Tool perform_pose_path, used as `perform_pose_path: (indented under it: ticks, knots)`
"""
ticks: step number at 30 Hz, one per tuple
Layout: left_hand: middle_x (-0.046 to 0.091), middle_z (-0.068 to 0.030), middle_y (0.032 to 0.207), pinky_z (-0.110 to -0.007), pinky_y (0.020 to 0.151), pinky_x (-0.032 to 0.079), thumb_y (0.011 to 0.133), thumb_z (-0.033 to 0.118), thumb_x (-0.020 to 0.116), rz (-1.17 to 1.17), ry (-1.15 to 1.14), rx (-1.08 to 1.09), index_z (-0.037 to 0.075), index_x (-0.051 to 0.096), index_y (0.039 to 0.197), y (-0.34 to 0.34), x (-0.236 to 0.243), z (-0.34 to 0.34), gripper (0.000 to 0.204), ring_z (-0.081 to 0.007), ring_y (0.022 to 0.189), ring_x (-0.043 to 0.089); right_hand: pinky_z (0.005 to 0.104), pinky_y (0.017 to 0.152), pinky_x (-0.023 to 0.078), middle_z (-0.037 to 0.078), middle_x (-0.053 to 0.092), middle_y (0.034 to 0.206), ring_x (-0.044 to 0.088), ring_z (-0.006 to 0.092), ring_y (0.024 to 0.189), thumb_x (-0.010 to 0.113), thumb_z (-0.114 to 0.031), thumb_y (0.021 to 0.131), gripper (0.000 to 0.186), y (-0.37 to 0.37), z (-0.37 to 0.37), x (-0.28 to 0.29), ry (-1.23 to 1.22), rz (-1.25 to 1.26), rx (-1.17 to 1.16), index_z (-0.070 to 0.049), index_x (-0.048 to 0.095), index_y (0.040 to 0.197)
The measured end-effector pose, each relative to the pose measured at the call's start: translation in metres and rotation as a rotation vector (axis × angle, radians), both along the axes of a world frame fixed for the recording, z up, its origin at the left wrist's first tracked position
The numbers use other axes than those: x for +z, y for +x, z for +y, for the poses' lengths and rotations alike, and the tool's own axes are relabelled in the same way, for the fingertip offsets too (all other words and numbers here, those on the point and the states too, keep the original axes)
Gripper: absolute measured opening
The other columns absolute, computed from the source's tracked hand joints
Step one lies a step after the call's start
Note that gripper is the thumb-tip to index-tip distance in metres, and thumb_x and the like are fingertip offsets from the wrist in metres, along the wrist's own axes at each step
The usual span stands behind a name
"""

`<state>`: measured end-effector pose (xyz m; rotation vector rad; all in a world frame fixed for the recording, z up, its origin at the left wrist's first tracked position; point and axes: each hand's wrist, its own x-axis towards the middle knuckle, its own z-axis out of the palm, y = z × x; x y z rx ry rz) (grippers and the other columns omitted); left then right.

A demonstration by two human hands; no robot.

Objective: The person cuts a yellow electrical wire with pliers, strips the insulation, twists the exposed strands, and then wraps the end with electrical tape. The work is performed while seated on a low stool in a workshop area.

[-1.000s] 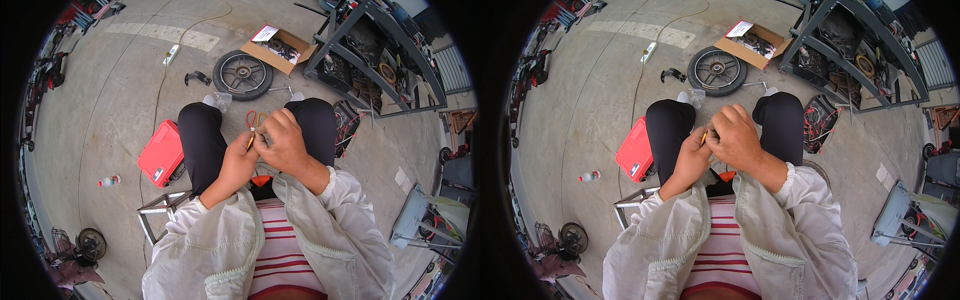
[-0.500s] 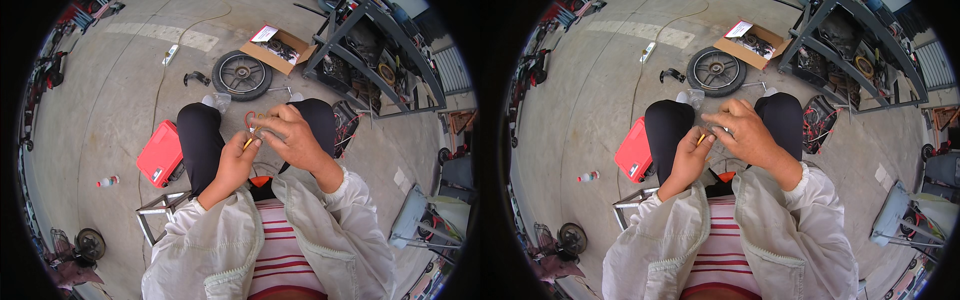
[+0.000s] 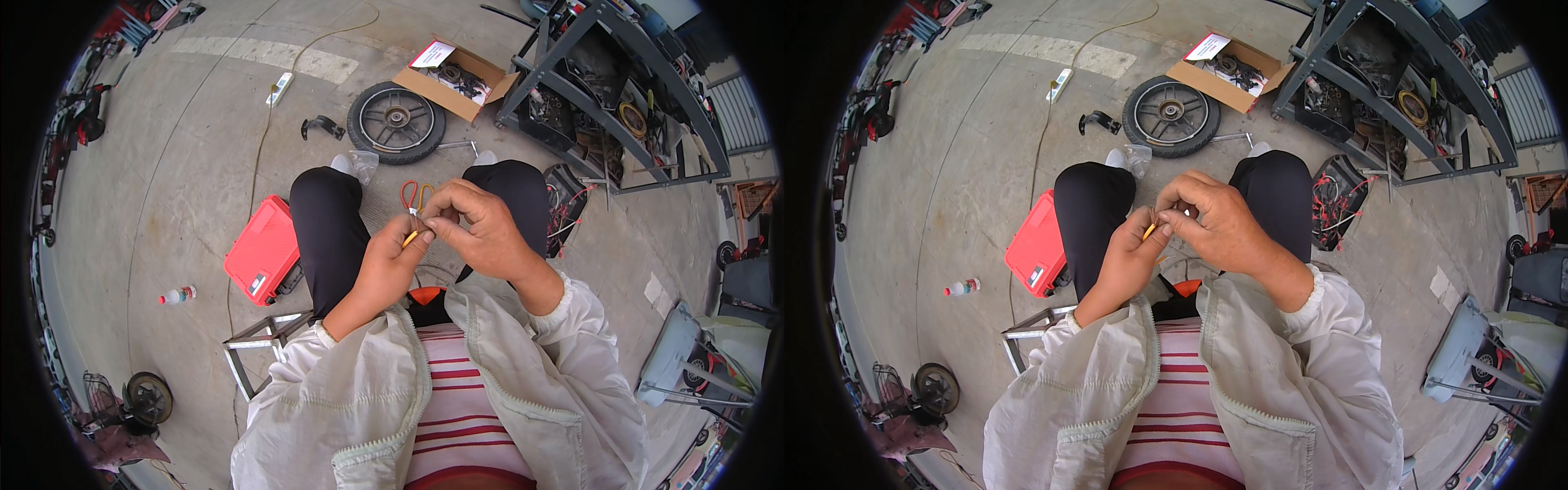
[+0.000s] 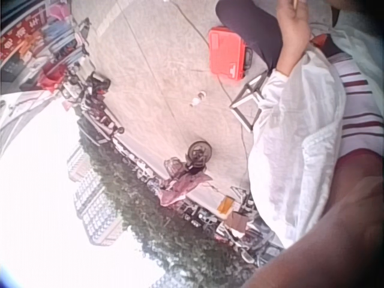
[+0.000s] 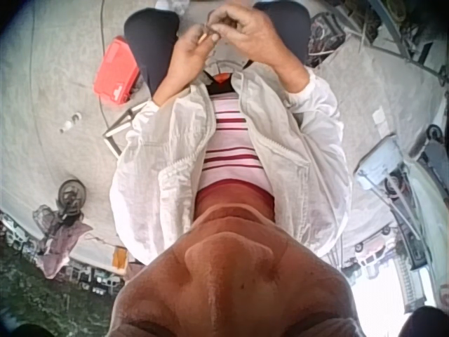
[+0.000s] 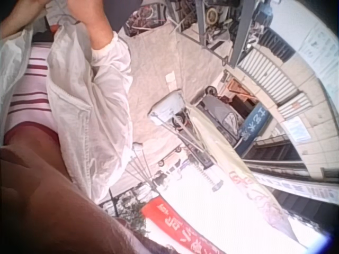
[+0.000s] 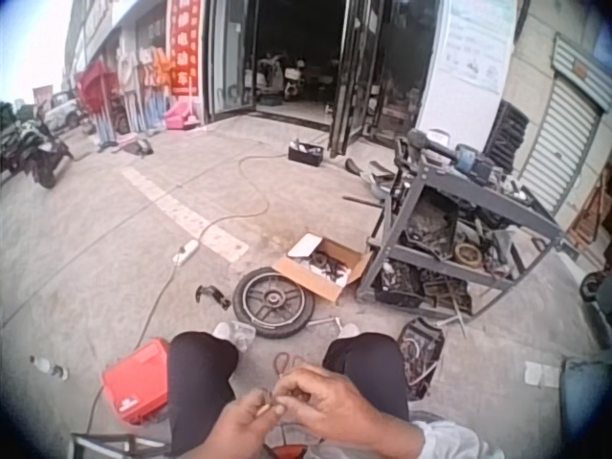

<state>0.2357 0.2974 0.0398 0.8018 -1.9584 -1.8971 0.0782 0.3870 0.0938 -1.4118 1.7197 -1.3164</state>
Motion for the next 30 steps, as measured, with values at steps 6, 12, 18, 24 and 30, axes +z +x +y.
perform_pose_path:
  ticks: [6, 12, 18, 24, 30]
  knots:
    - [0.067, -0.0128, 0.091, -0.038, 0.07, 0.052, 0.091, 0.012, 0.064, 0.039, -0.204, -0.135, -0.001, 0.06, 0.102, 0.001, -0.012, 0.0, 0.017, -0.0295, 0.078, 0.066, 0.029, 0.07, 0.05, 0.005, 0.062, 0.09, 0.06, 0.0117, 0.08, 0.06, -0.002, 0.091, 0.007, 0.009, 0.004, -0.007, 0.108, -0.379, 0.184, -0.001, 0.056, 0.096]
    - [0.066, -0.0162, 0.091, -0.044, 0.064, 0.053, 0.081, 0.012, 0.068, -0.232, -0.838, -0.225, 0.002, 0.057, 0.099, 0.002, -0.007, -0.011, 0.023, -0.0371, 0.078, 0.066, 0.026, 0.078, 0.048, 0.003, 0.061, 0.087, 0.057, 0.0097, 0.084, 0.053, -0.002, 0.094, 0.004, 0.005, 0.004, -0.016, 0.288, -0.75, 0.259, -0.001, 0.052, 0.098]
    - [0.066, -0.0145, 0.085, -0.045, 0.059, 0.052, 0.086, 0.012, 0.064, -0.324, -0.953, -0.13, 0.005, 0.054, 0.094, 0.004, -0.025, -0.021, 0.015, -0.0339, 0.07, 0.067, 0.0246, 0.076, 0.046, 0.001, 0.059, 0.086, 0.055, 0.0083, 0.081, 0.051, -0.002, 0.094, 0.006, -0.006, 0.012, -0.013, 0.416, -0.627, 0.158, -0.002, 0.054, 0.1]
    - [0.053, -0.005, 0.073, -0.031, 0.05, 0.04, 0.099, 0.018, 0.06, 0.113, -0.077, 0.182, 0.005, 0.055, 0.096, 0.001, -0.029, -0.052, 0.014, -0.0138, 0.057, 0.048, 0.022, 0.058, 0.039, 0.001, 0.06, 0.089, 0.049, 0.0048, 0.071, 0.057, -0.01, 0.097, 0.008, -0.058, 0.029, 0.004, 0.254, -0.466, 0.003, -0.003, 0.054, 0.099]
    - [0.055, 0.0, 0.084, -0.022, 0.045, 0.032, 0.103, 0.021, 0.055, 0.22, 0.616, 0.506, 0.008, 0.053, 0.099, -0.015, -0.01, -0.049, 0.013, -0.0041, 0.051, 0.035, 0.0368, 0.066, 0.048, 0.011, 0.062, 0.081, 0.061, 0.0226, 0.073, 0.06, -0.004, 0.089, 0.01, -0.047, 0.028, 0.013, 0.452, 0.059, 0.346, 0.0, 0.055, 0.097]
